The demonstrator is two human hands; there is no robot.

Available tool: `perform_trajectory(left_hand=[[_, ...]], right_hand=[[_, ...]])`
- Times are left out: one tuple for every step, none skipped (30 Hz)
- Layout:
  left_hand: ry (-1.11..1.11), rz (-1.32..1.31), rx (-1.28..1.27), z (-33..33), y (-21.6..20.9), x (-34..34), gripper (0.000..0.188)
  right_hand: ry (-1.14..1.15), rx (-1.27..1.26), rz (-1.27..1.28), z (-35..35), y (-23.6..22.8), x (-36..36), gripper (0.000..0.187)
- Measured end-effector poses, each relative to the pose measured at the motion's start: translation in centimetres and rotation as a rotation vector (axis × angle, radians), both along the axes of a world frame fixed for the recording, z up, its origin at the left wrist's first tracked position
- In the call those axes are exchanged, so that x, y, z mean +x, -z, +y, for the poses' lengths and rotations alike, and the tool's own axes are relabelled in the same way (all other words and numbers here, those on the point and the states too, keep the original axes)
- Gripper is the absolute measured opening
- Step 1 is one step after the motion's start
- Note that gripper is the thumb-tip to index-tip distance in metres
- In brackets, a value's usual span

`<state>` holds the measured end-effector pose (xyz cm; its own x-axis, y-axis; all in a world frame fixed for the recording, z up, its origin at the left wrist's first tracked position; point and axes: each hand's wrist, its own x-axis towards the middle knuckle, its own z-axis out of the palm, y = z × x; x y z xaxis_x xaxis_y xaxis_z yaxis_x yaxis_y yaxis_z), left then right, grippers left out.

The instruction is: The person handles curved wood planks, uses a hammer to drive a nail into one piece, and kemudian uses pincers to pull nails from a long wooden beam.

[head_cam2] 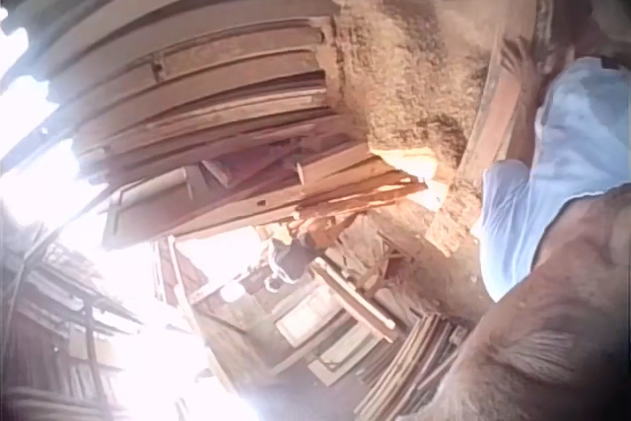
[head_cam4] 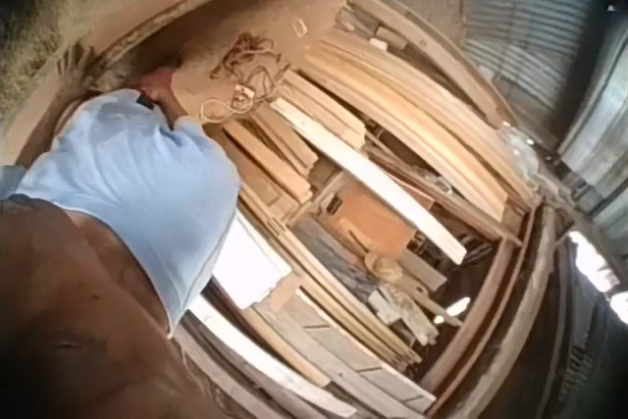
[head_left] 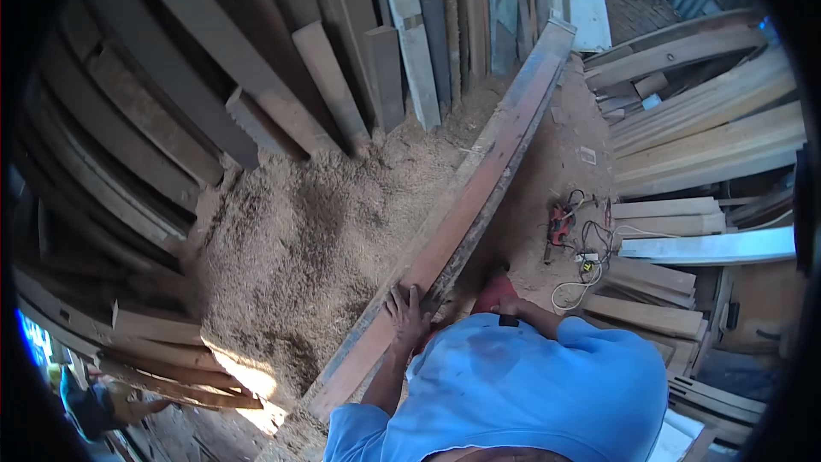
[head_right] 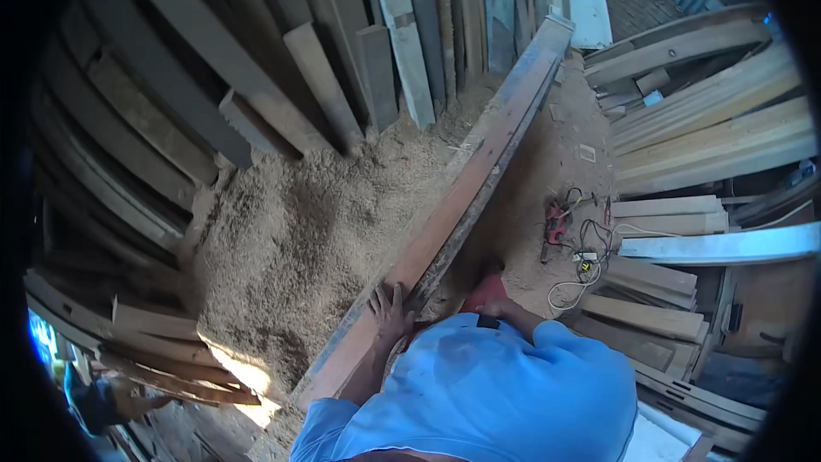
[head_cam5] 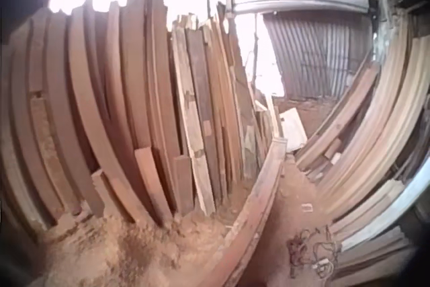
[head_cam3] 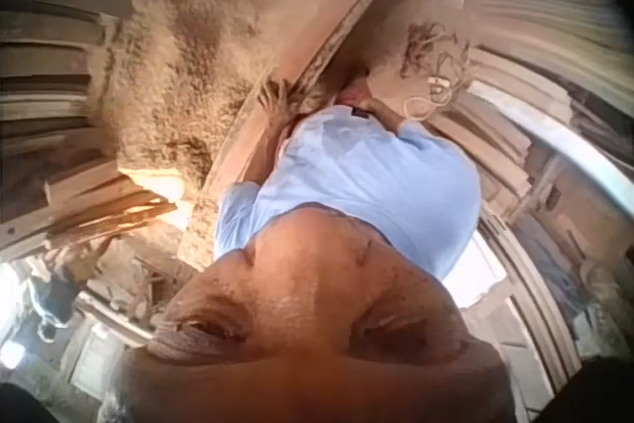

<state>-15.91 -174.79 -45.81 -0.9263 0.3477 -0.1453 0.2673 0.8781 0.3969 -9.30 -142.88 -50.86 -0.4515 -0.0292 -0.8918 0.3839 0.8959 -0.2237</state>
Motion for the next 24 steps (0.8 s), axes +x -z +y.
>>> perform_trajectory(left_hand=[[0.018, -0.010, -0.027, 0.3, -0.2, -0.1, 0.088], [0.028, -0.024, -0.043, 0.4, -0.2, -0.3, 0.087], [0.006, -0.037, -0.081, -0.3, 0.3, -0.5, 0.087], [0.009, -0.051, -0.103, 0.0, 0.7, -0.8, 0.087], [0.012, -0.044, -0.067, 0.5, 0.7, -1.3, 0.082], [-0.001, -0.043, -0.069, 1.5, 0.6, -2.0, 0.080], [-0.017, -0.046, -0.077, 2.5, 0.7, -2.7, 0.078], [-0.045, -0.044, -0.083, 3.4, 0.8, -3.7, 0.075], [-0.072, -0.018, -0.079, 5.4, 0.2, -4.7, 0.070], [-0.100, -0.038, -0.081, 6.7, -0.3, -6.0, 0.069], [-0.111, -0.068, -0.081, 8.7, -0.5, -7.4, 0.068], [-0.120, -0.101, -0.079, 10.9, -0.7, -8.8, 0.067], [-0.124, -0.176, -0.115, 14.0, -1.6, -10.6, 0.066], [-0.109, -0.205, -0.102, 16.9, -1.7, -12.0, 0.066], [-0.102, -0.227, -0.086, 19.6, -1.6, -13.3, 0.066], [-0.094, -0.250, -0.071, 22.2, -1.5, -14.5, 0.066], [-0.058, -0.270, -0.065, 24.8, -2.2, -15.6, 0.066], [-0.013, -0.270, -0.044, 27.5, -2.3, -16.9, 0.067], [0.032, -0.271, -0.024, 30.1, -2.3, -17.9, 0.067], [0.071, -0.275, -0.010, 31.9, -2.5, -18.8, 0.068], [0.126, -0.254, -0.003, 33.6, -2.5, -19.8, 0.073], [0.140, -0.255, -0.005, 35.1, -2.7, -20.8, 0.072], [0.153, -0.255, -0.008, 36.5, -3.0, -21.8, 0.071], [0.174, -0.261, -0.014, 37.8, -3.1, -22.6, 0.070]], right_hand=[[-0.101, -0.166, -0.014, 1.3, 1.9, 0.1, 0.058], [-0.199, -0.343, -0.029, 2.2, 4.1, -0.1, 0.057], [-0.101, -0.482, -0.082, 1.2, 1.3, -2.0, 0.057], [0.033, -0.605, -0.148, 0.4, -3.9, -3.7, 0.056], [0.169, -0.711, -0.218, -0.1, -10.0, -5.3, 0.055], [0.248, -0.858, -0.266, 0.5, -13.2, -6.7, 0.057], [0.325, -1.006, -0.334, 1.0, -16.2, -8.3, 0.058], [0.305, -1.201, -0.137, 0.6, -21.7, -9.4, 0.059], [0.240, -1.345, -0.045, 1.8, -24.7, -10.3, 0.059], [0.160, -1.496, 0.029, 2.5, -27.6, -11.5, 0.059], [0.048, -1.599, -0.019, 4.2, -28.3, -12.2, 0.058], [-0.066, -1.694, -0.066, 6.1, -28.5, -12.5, 0.057], [-0.071, -1.572, -0.100, 8.2, -27.4, -12.8, 0.056], [-0.072, -1.449, -0.133, 10.4, -25.0, -12.9, 0.055], [-0.084, -1.324, -0.166, 12.6, -23.8, -13.4, 0.053], [-0.049, -0.977, -0.196, 15.4, -22.6, -14.3, 0.051], [-0.018, -0.631, -0.224, 18.1, -21.8, -15.4, 0.049], [0.021, -0.577, -0.074, 21.1, -21.2, -15.7, 0.048], [0.058, -0.520, 0.073, 24.0, -20.5, -15.5, 0.047], [0.092, -0.467, 0.215, 26.7, -19.7, -14.9, 0.046], [0.125, -0.406, 0.356, 29.5, -19.1, -14.4, 0.044], [0.161, -0.351, 0.487, 31.8, -18.5, -14.2, 0.043], [0.268, -0.341, 0.531, 33.9, -17.8, -14.3, 0.043], [0.384, -0.330, 0.571, 35.6, -17.7, -14.3, 0.043]])
